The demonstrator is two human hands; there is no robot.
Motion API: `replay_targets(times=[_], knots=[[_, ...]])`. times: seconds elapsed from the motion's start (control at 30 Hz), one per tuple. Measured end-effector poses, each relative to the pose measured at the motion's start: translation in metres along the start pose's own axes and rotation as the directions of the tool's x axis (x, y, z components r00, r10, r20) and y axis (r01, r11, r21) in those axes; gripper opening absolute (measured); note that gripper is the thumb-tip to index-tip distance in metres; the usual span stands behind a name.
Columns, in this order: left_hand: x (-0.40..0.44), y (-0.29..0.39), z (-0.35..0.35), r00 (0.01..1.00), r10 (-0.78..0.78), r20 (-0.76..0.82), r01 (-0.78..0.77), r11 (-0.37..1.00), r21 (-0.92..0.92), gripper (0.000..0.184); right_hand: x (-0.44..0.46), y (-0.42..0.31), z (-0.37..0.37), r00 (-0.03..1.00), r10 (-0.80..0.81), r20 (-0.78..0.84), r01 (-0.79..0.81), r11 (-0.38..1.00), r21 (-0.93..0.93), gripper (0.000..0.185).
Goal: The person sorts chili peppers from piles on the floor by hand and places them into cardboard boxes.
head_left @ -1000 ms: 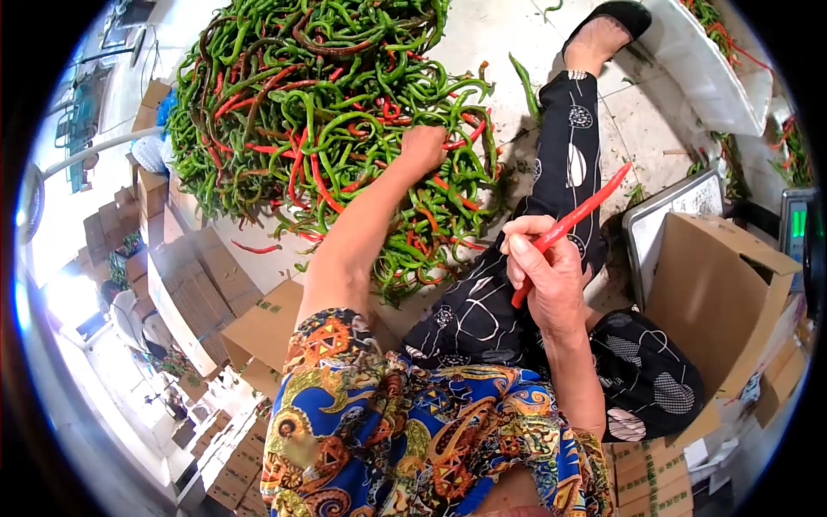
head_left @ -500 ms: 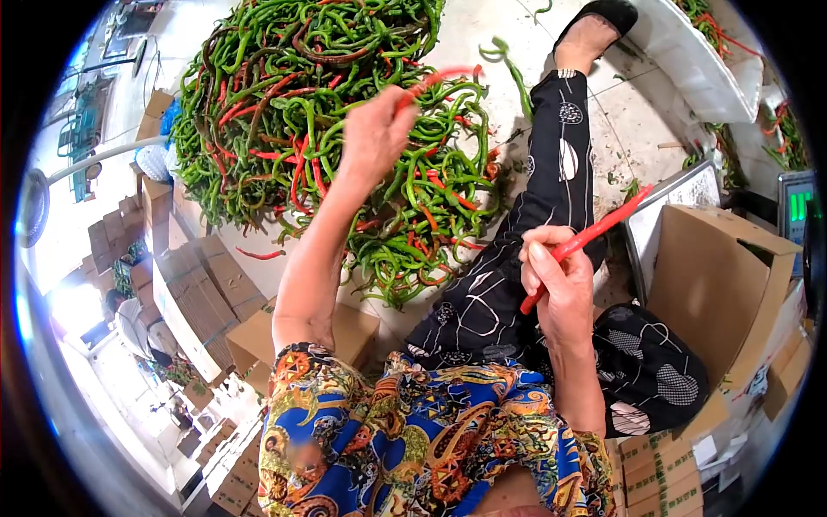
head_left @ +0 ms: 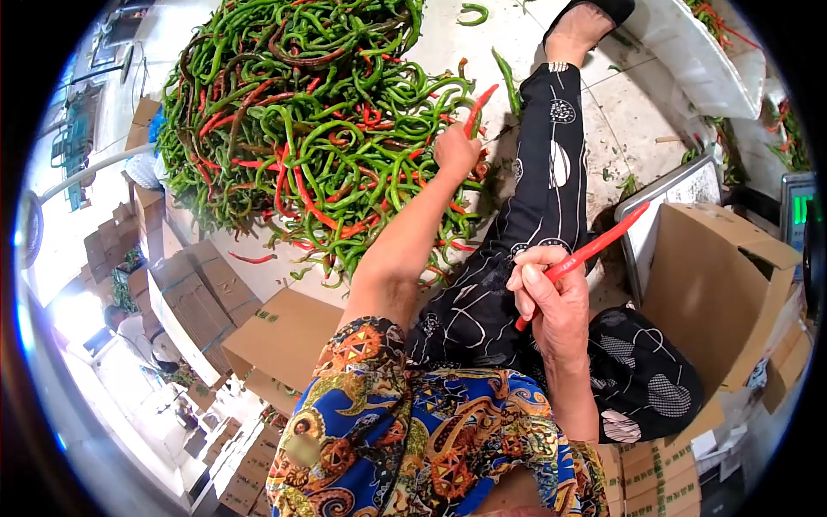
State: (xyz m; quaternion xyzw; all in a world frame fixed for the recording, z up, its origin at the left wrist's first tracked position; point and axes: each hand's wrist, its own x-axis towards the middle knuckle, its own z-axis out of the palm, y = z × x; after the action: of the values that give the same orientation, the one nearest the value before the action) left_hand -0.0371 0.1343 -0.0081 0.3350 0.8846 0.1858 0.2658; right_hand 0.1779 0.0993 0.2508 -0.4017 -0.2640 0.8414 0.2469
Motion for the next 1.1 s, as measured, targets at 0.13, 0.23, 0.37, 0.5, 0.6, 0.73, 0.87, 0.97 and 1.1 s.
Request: replay_targets(times=[0.13,0.23,0.37,0.5,0.6,0.73,0.87,0.97,1.1], knots=[[-0.021,0.029,-0.079,0.962,0.077,0.263,0.149,0.657,-0.739,0.012,0.001,-0.006,0.004,1.000,-0.017,-0.022,0.018,0.999,0.050,0.023],[-0.057,0.047,-0.148,0.887,0.214,0.410,0.285,0.445,-0.849,0.029,0.007,-0.008,0.010,0.997,-0.068,-0.025,0.070,0.992,0.105,0.031],[-0.101,0.067,-0.192,0.838,0.252,0.484,0.414,0.282,-0.865,0.032,0.013,-0.015,0.020,0.994,-0.097,-0.053,0.102,0.990,0.102,0.030],[-0.122,0.068,-0.201,0.791,0.335,0.512,0.484,0.168,-0.859,0.031,0.013,-0.015,0.025,0.993,-0.099,-0.063,0.104,0.990,0.093,0.032],[-0.139,0.071,-0.202,0.772,0.344,0.535,0.510,0.168,-0.844,0.028,0.012,-0.010,0.028,0.992,-0.072,-0.099,0.081,0.993,0.090,0.037],[-0.167,0.084,-0.204,0.781,0.284,0.556,0.467,0.324,-0.823,0.021,0.013,-0.003,0.030,0.997,-0.055,-0.051,0.054,0.998,-0.020,0.042],[-0.187,0.100,-0.202,0.823,0.217,0.525,0.403,0.426,-0.810,0.026,0.010,-0.006,0.031,0.999,-0.043,-0.020,0.043,0.999,0.023,0.028],[-0.192,0.100,-0.202,0.831,0.106,0.546,0.420,0.524,-0.741,0.034,0.007,-0.006,0.009,0.999,-0.030,0.041,0.022,0.982,0.188,0.026],[-0.179,0.095,-0.206,0.928,0.079,0.365,0.298,0.430,-0.852,0.036,-0.002,-0.006,-0.016,0.995,-0.080,0.060,0.063,0.966,0.252,0.024]])
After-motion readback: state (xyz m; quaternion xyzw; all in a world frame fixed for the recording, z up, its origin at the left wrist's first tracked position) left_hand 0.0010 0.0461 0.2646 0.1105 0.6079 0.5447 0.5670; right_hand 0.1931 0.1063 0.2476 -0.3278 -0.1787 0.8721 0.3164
